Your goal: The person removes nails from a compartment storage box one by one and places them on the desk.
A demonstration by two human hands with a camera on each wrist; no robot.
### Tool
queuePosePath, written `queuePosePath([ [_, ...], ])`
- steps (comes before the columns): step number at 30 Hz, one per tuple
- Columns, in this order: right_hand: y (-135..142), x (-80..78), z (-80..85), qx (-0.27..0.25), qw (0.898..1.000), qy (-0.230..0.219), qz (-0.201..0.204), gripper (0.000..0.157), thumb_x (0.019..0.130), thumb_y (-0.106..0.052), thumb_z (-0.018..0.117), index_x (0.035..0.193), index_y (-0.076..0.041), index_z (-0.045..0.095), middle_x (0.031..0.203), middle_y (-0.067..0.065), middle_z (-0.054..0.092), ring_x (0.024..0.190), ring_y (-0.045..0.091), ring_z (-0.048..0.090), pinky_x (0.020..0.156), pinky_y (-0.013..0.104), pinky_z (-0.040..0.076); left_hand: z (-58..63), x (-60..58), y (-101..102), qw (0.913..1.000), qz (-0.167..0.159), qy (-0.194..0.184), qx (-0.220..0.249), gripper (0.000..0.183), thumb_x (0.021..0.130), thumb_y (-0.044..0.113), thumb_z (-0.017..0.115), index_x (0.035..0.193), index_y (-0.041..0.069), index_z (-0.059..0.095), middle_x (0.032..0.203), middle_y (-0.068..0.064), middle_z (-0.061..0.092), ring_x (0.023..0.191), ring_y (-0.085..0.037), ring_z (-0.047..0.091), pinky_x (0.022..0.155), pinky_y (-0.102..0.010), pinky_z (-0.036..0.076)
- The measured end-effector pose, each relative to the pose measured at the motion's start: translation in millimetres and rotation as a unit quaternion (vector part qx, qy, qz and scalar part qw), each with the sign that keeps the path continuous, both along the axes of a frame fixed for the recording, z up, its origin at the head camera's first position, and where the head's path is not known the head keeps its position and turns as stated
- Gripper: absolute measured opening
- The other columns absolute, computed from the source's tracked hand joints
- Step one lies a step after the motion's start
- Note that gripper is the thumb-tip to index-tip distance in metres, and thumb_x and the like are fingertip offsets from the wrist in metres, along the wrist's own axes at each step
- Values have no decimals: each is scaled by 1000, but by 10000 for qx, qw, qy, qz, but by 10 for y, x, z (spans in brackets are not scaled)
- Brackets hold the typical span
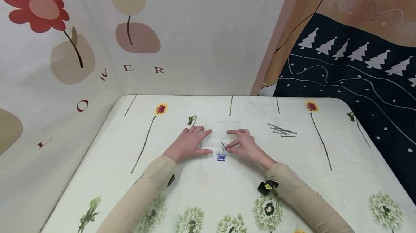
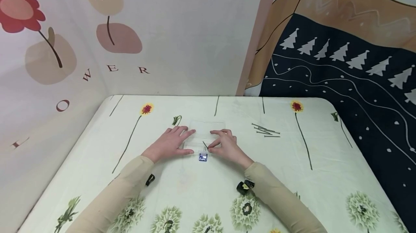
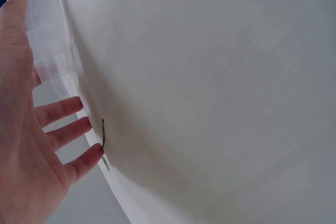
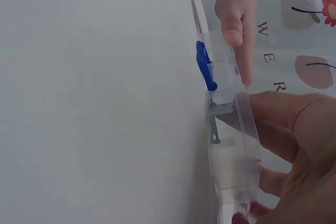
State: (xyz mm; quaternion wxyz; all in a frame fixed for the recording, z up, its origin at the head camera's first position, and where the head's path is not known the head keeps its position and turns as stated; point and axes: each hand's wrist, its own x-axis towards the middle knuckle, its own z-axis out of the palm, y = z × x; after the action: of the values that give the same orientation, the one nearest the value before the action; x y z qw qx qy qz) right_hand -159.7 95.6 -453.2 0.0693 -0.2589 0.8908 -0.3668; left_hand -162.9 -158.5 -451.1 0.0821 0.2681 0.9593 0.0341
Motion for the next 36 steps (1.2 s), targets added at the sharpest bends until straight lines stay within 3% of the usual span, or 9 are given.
queuePosePath([
  [9, -34, 4, -20, -249, 9989, -242, -307, 4, 77, -15, 81, 75, -13, 79, 135, 9, 54, 131, 42, 25, 99, 63, 17, 7, -2, 4, 10000, -13, 2, -79, 85, 86, 74, 46, 152, 22, 33, 147, -9, 37, 133, -28, 35, 105, -52, 28],
  [17, -5, -17, -47, -406, 9979, -370, -353, 7, 79, -19, 79, 79, -12, 79, 132, 7, 56, 131, 38, 28, 102, 62, 17, 4, 5, 1, 10000, -14, 15, -19, 85, 86, 74, 46, 152, 22, 32, 147, -10, 37, 133, -29, 35, 105, -52, 28],
  [26, 92, -81, 15, -863, 9954, -173, -381, 5, 82, -10, 76, 84, -7, 79, 112, 12, 63, 116, 37, 45, 100, 53, 30, 10, 8, -10, 10000, 4, 41, -12, 85, 86, 74, 45, 152, 23, 32, 147, -9, 37, 134, -29, 34, 106, -52, 28],
  [31, 194, -105, 67, -1227, 9905, -482, -381, 10, 82, -8, 74, 90, -2, 77, 101, 10, 69, 103, 32, 58, 96, 50, 39, 19, 15, -7, 10000, -30, 43, 32, 85, 86, 74, 46, 152, 22, 32, 147, -10, 38, 134, -29, 35, 105, -53, 29],
  [36, 331, -99, 89, -1221, 9875, -846, -524, 13, 85, -10, 73, 95, -4, 76, 99, 7, 71, 104, 30, 62, 95, 49, 42, 20, 22, 0, 10000, -56, 66, 13, 85, 86, 73, 46, 152, 21, 32, 147, -10, 38, 134, -28, 35, 105, -52, 29],
])
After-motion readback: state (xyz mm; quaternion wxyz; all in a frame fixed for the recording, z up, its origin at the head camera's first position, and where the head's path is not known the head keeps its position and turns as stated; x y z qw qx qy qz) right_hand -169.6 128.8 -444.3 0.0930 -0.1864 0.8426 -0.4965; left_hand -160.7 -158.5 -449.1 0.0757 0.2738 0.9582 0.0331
